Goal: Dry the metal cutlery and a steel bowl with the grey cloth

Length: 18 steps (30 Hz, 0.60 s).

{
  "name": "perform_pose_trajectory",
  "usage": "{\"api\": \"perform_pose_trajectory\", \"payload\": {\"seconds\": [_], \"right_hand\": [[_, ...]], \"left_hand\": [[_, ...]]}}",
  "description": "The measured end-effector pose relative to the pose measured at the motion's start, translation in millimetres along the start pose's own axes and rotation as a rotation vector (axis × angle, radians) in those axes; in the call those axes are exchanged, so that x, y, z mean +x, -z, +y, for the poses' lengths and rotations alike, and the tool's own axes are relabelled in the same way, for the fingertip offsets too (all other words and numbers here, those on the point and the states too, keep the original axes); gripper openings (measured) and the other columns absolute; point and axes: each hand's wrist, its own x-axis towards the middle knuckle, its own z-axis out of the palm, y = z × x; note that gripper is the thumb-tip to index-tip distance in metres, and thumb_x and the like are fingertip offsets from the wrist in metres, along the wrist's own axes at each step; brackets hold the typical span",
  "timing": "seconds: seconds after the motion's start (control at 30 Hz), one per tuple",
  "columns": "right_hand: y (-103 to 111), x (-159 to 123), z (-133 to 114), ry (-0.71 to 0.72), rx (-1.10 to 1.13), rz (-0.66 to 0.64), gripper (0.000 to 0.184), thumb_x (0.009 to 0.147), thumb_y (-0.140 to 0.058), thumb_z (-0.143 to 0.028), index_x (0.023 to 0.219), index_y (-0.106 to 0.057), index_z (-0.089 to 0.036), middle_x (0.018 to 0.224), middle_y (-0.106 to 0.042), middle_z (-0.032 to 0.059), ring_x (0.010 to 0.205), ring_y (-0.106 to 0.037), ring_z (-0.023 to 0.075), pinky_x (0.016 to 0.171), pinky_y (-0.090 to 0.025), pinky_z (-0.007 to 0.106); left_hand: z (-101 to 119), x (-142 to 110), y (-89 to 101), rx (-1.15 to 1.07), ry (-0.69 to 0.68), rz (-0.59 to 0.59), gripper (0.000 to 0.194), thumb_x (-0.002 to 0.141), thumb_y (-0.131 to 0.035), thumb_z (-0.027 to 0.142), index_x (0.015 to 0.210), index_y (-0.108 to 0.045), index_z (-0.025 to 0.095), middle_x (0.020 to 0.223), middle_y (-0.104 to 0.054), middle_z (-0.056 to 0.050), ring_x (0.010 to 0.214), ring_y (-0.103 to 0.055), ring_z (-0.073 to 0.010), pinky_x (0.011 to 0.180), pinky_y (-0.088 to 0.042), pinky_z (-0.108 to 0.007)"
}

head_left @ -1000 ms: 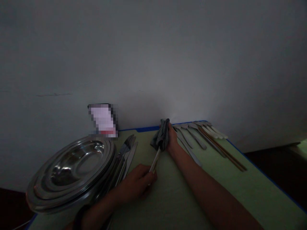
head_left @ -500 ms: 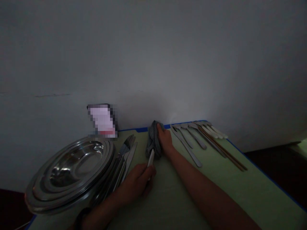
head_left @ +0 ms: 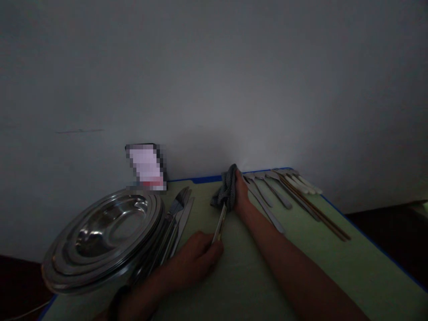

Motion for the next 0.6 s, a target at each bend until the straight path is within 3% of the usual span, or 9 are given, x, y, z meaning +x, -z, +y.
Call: {"api": "perform_pose_trajectory", "payload": {"seconds": [0.13,0.27,0.47,0.6], "right_hand": [[-2,-7,-4,-0.002,-0.134,0.043,0.038,0.075,-0.046,-0.057,0.076,-0.058,-0.021,0.063,-0.061,-0.0003,0.056,-0.054,0.016,0.053,-0.043,0.028],[-10,-19,-10,0.055,-0.283,-0.045,0.031,0.071,-0.056,-0.05,0.063,-0.06,-0.02,0.062,-0.061,-0.0007,0.067,-0.055,0.0175,0.065,-0.041,0.028],[-18,-30,-10,0.081,-0.362,-0.157,0.031,0.068,-0.059,-0.048,0.058,-0.062,-0.019,0.056,-0.058,-0.002,0.063,-0.053,0.0169,0.064,-0.039,0.028],[-12,-22,-8,0.055,-0.318,-0.091,0.035,0.07,-0.056,-0.053,0.068,-0.064,-0.02,0.067,-0.064,-0.0002,0.072,-0.057,0.0188,0.069,-0.043,0.029]], "left_hand": [[-2,2,-1.5,-0.049,0.021,-0.04,0.036,0.085,-0.029,0.038,0.055,-0.039,0.021,0.051,-0.042,0.004,0.054,-0.045,-0.0127,0.054,-0.033,-0.024],[-6,2,-7.3,-0.172,0.085,0.072,0.038,0.085,-0.028,0.043,0.057,-0.041,0.021,0.05,-0.043,0.005,0.051,-0.046,-0.0121,0.052,-0.035,-0.023],[-15,5,-9.4,-0.354,0.096,0.128,0.038,0.087,-0.026,0.045,0.062,-0.043,0.022,0.04,-0.039,0.007,0.04,-0.042,-0.0116,0.046,-0.036,-0.022],[-15,2,-6.4,-0.107,0.016,0.035,0.044,0.09,-0.024,0.041,0.056,-0.043,0.02,0.048,-0.048,0.002,0.047,-0.048,-0.0114,0.05,-0.037,-0.022]]}}
